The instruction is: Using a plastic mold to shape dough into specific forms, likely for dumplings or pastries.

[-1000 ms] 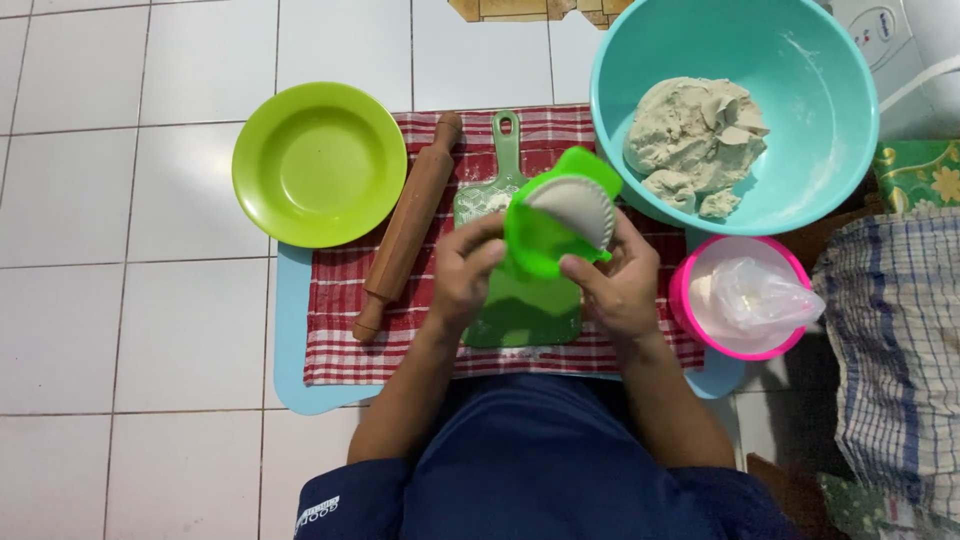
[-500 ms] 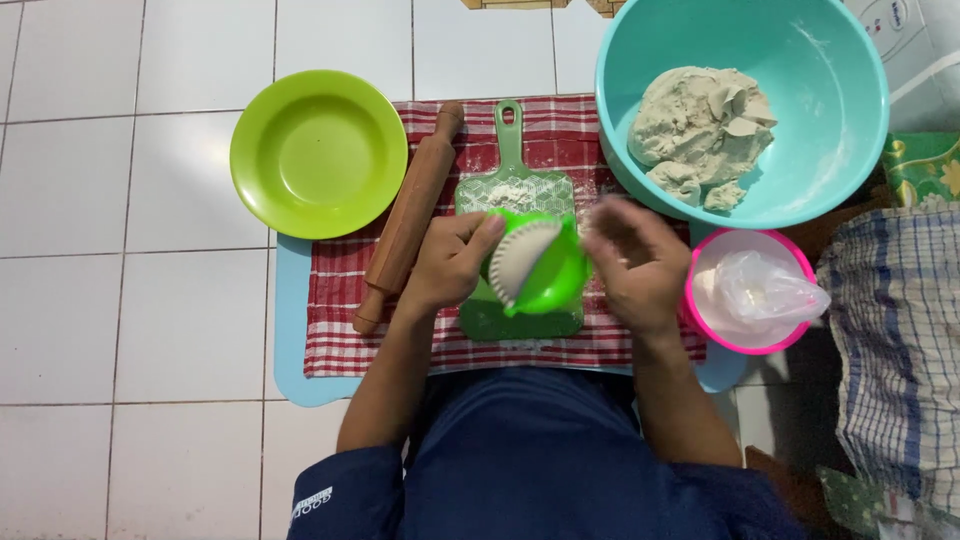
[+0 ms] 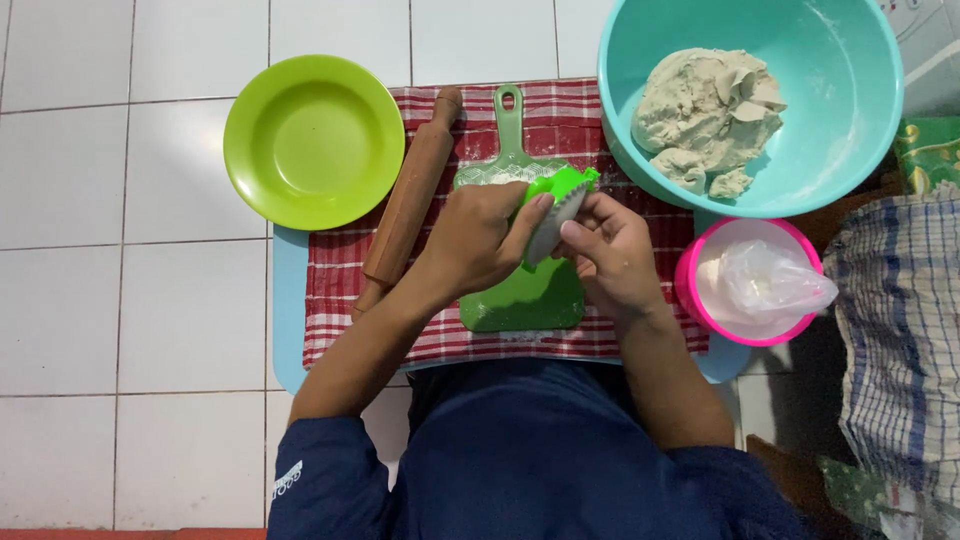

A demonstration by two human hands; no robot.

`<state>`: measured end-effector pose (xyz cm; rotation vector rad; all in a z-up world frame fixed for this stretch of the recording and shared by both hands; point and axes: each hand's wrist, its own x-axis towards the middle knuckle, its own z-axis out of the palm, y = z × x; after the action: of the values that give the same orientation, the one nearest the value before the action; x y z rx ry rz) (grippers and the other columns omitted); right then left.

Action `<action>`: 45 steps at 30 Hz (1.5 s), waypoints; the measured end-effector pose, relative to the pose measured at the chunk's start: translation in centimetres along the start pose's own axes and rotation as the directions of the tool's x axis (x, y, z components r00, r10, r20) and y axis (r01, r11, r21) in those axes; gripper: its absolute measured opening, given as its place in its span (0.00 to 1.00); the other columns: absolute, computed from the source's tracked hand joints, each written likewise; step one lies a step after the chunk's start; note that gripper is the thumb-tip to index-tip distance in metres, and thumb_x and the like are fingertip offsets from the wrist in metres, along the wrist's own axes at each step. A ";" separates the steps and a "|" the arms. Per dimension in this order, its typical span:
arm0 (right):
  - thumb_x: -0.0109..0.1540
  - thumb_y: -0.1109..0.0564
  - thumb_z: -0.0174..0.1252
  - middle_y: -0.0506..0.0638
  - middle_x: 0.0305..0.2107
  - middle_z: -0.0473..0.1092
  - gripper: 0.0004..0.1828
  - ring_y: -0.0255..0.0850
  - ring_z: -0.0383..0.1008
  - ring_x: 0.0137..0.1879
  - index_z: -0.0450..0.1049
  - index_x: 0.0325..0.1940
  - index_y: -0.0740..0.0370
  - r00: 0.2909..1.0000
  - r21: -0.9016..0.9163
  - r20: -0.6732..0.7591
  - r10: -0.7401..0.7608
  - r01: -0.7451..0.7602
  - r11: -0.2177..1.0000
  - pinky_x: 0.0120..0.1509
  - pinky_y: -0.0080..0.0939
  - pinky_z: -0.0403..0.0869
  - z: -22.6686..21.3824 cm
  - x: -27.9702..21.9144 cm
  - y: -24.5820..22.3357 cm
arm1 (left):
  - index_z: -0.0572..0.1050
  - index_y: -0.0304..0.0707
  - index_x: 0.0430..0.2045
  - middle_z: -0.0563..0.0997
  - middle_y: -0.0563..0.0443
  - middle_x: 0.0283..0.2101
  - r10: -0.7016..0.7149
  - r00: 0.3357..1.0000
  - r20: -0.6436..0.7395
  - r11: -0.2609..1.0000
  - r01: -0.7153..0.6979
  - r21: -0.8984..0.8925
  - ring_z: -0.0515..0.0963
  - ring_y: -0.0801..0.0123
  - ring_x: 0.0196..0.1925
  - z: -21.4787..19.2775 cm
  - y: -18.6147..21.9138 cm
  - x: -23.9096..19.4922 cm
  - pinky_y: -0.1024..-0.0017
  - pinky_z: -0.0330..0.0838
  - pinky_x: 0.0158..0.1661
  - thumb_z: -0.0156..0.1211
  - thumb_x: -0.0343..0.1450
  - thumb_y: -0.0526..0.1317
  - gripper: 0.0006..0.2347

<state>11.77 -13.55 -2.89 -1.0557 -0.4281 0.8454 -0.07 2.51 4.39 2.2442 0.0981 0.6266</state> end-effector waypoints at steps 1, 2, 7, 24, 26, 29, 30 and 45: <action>0.63 0.58 0.67 0.60 0.34 0.76 0.19 0.43 0.81 0.40 0.72 0.50 0.74 1.000 0.001 -0.002 0.002 -0.002 1.000 0.46 0.40 0.83 0.2 0.0 -0.2 | 0.75 0.34 0.21 0.76 0.41 0.15 -0.001 1.000 0.002 1.000 0.001 -0.001 0.77 0.53 0.17 -0.1 0.3 0.2 0.65 0.73 0.26 0.47 0.79 0.41 0.16; 0.63 0.58 0.66 0.59 0.33 0.76 0.17 0.43 0.81 0.39 0.72 0.49 0.74 0.999 0.023 -0.013 0.041 -0.041 0.999 0.44 0.40 0.83 0.3 0.0 -0.4 | 0.75 0.32 0.21 0.75 0.39 0.15 0.020 0.999 0.025 0.998 -0.022 0.058 0.78 0.47 0.18 -0.2 0.6 0.3 0.61 0.72 0.25 0.47 0.79 0.41 0.16; 0.63 0.63 0.64 0.58 0.32 0.75 0.11 0.43 0.81 0.36 0.73 0.46 0.74 0.996 0.092 -0.022 0.087 -0.085 0.992 0.37 0.41 0.82 0.3 0.0 -0.7 | 0.77 0.32 0.28 0.78 0.40 0.18 0.052 0.991 0.126 0.970 -0.080 0.230 0.82 0.49 0.20 -0.5 1.7 1.0 0.59 0.75 0.24 0.46 0.78 0.42 0.15; 0.58 0.57 0.72 0.48 0.33 0.78 0.14 0.32 0.78 0.39 0.77 0.43 0.62 0.988 -0.530 -0.124 -0.092 0.013 0.848 0.42 0.31 0.78 -1.6 -1.6 -2.1 | 0.76 0.37 0.32 0.79 0.47 0.38 -0.698 0.716 -0.008 0.635 0.614 -0.470 0.84 0.62 0.36 0.9 -11.6 11.6 0.69 0.90 0.25 0.48 0.75 0.44 0.12; 0.57 0.57 0.72 0.49 0.34 0.77 0.15 0.34 0.78 0.40 0.77 0.44 0.62 0.986 -0.519 -0.137 -0.100 0.015 0.855 0.43 0.32 0.79 -1.6 -1.5 -2.2 | 0.74 0.35 0.29 0.77 0.46 0.37 -0.714 0.699 0.036 0.584 0.624 -0.520 0.84 0.60 0.35 1.8 -12.3 11.7 0.66 0.92 0.27 0.47 0.76 0.41 0.11; 0.57 0.59 0.71 0.52 0.34 0.76 0.14 0.39 0.78 0.40 0.76 0.44 0.63 0.980 -0.468 -0.162 -0.114 0.026 0.883 0.42 0.37 0.82 -1.5 -1.4 -2.5 | 0.74 0.36 0.37 0.78 0.46 0.37 -0.786 0.602 0.141 0.504 0.757 -0.416 0.87 0.63 0.33 1.0 -8.9 11.6 0.71 0.85 0.24 0.47 0.78 0.41 0.09; 0.58 0.62 0.69 0.53 0.34 0.75 0.12 0.42 0.79 0.40 0.76 0.43 0.64 0.977 -0.427 -0.178 -0.119 0.033 0.904 0.40 0.40 0.85 -1.3 -1.4 -2.6 | 0.75 0.39 0.50 0.81 0.47 0.40 -0.842 0.506 0.187 0.458 0.853 -0.249 0.90 0.68 0.31 0.4 -7.0 11.6 0.79 0.74 0.19 0.47 0.78 0.43 0.12; 0.66 0.56 0.60 0.62 0.36 0.76 0.12 0.58 0.83 0.42 0.77 0.46 0.69 0.940 -0.079 -0.333 -0.067 0.043 0.996 0.37 0.51 0.88 0.3 1.0 -1.0 | 0.74 0.46 0.58 0.82 0.47 0.56 -0.617 0.758 0.212 0.778 0.546 0.310 0.79 0.54 0.58 -3.0 -0.4 8.7 0.37 0.70 0.52 0.49 0.73 0.60 0.25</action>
<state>12.60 -12.85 -1.97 -1.2223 -0.1981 0.5877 6.20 7.12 9.29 2.3184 0.7280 -0.0855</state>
